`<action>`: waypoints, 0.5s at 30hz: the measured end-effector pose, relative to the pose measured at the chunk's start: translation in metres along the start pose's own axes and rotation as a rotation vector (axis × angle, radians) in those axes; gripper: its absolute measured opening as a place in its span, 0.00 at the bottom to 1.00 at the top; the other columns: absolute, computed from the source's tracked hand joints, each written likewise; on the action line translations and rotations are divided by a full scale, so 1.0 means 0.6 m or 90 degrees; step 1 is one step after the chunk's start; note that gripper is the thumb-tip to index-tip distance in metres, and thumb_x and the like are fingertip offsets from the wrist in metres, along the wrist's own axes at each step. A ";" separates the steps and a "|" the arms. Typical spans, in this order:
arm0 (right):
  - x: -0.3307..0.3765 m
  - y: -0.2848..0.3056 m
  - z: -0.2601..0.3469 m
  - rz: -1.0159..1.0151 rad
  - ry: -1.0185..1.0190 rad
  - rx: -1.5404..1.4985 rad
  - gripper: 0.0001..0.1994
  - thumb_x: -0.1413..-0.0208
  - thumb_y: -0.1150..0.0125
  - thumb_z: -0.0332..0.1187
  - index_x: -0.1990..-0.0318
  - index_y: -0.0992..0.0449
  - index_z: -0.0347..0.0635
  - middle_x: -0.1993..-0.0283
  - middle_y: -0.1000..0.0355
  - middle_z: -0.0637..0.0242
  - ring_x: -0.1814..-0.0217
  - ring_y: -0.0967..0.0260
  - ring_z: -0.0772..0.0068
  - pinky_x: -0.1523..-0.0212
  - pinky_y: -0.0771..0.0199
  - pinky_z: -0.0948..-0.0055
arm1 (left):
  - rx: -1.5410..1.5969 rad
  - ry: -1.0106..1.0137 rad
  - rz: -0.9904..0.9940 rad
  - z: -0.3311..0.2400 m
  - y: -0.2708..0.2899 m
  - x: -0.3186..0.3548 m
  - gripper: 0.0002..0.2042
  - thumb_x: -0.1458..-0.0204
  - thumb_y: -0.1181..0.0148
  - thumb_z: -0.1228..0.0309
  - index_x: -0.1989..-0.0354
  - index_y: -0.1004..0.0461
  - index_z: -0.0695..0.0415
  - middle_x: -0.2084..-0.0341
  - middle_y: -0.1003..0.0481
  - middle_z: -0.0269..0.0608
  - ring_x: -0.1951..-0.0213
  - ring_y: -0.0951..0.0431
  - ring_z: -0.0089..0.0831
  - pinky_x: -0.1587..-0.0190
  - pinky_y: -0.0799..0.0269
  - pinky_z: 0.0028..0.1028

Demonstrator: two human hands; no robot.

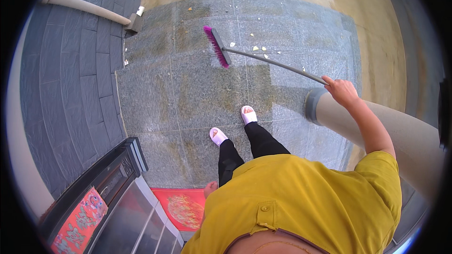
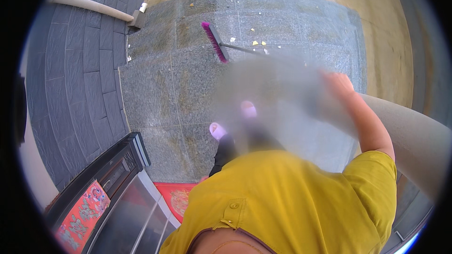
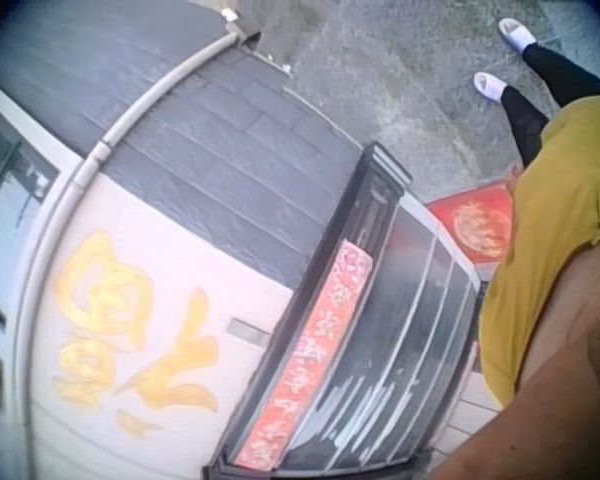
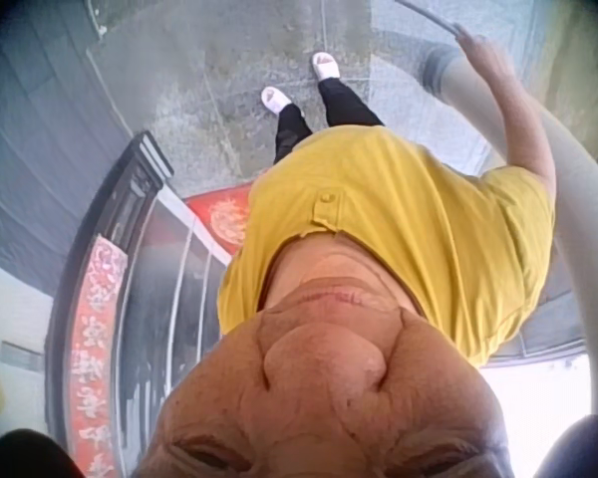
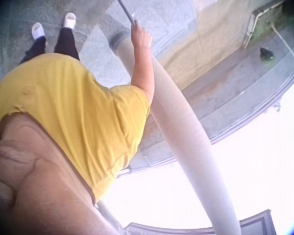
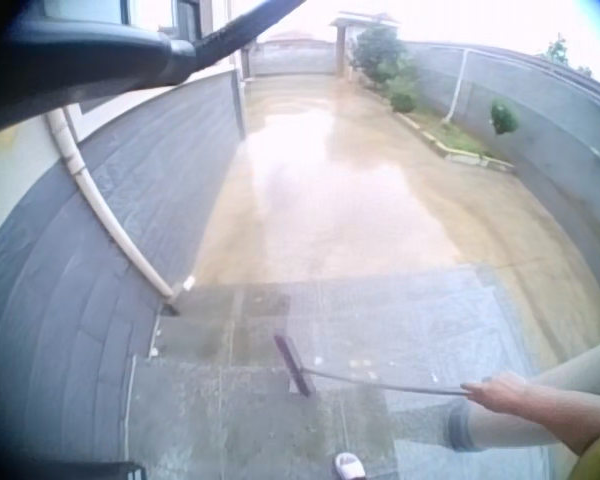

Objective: The person retrieves a broom and dustpan from a corner, wipes the broom bristles with a tissue, and then sweeps the outdoor tiled porch and the indoor tiled floor. The person moves debris toward the doorway and continues sweeping inside the house.

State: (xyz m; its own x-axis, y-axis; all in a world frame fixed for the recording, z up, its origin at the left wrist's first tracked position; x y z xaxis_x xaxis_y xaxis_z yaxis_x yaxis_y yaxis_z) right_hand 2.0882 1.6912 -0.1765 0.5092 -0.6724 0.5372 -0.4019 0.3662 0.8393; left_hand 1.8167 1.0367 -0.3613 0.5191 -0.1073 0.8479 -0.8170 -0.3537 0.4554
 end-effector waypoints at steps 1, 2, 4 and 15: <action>0.001 -0.006 0.006 0.043 0.011 0.023 0.15 0.44 0.54 0.40 0.49 0.35 0.56 0.75 0.29 0.57 0.72 0.31 0.53 0.72 0.33 0.57 | -0.001 -0.004 -0.006 -0.002 0.000 0.000 0.13 0.53 0.43 0.62 0.65 0.24 0.59 0.80 0.26 0.33 0.76 0.30 0.20 0.73 0.33 0.23; 0.001 -0.005 0.024 0.089 0.021 0.043 0.14 0.44 0.54 0.40 0.50 0.35 0.56 0.75 0.29 0.57 0.72 0.31 0.54 0.72 0.33 0.58 | -0.007 -0.007 -0.012 -0.004 0.005 0.000 0.13 0.53 0.43 0.62 0.65 0.24 0.58 0.80 0.27 0.33 0.77 0.30 0.19 0.73 0.34 0.23; 0.001 -0.016 0.023 0.161 0.026 0.086 0.14 0.44 0.54 0.40 0.51 0.34 0.56 0.75 0.29 0.58 0.72 0.30 0.55 0.72 0.33 0.58 | -0.009 -0.019 -0.020 0.001 0.012 -0.003 0.13 0.53 0.42 0.62 0.65 0.24 0.58 0.81 0.27 0.32 0.77 0.31 0.18 0.74 0.34 0.22; -0.168 -0.045 -0.202 0.020 -0.255 0.116 0.09 0.45 0.53 0.38 0.62 0.30 0.46 0.69 0.27 0.57 0.63 0.29 0.56 0.65 0.31 0.57 | -0.082 -0.035 -0.021 -0.004 0.035 -0.014 0.13 0.53 0.43 0.62 0.65 0.24 0.58 0.80 0.26 0.33 0.77 0.29 0.20 0.73 0.33 0.23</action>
State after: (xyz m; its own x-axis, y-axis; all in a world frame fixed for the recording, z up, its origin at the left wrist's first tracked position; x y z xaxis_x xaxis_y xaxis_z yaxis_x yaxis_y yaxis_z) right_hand 2.1398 1.8271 -0.2434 0.1740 -0.8720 0.4576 -0.5591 0.2951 0.7748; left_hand 1.7949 1.0326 -0.3580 0.5560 -0.1500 0.8176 -0.8231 -0.2361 0.5164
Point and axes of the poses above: each hand's wrist, its own x-axis away from the middle knuckle, its own y-axis out of the back of the hand, z = x × y, the point moved 4 cm from there along -x, towards the middle knuckle
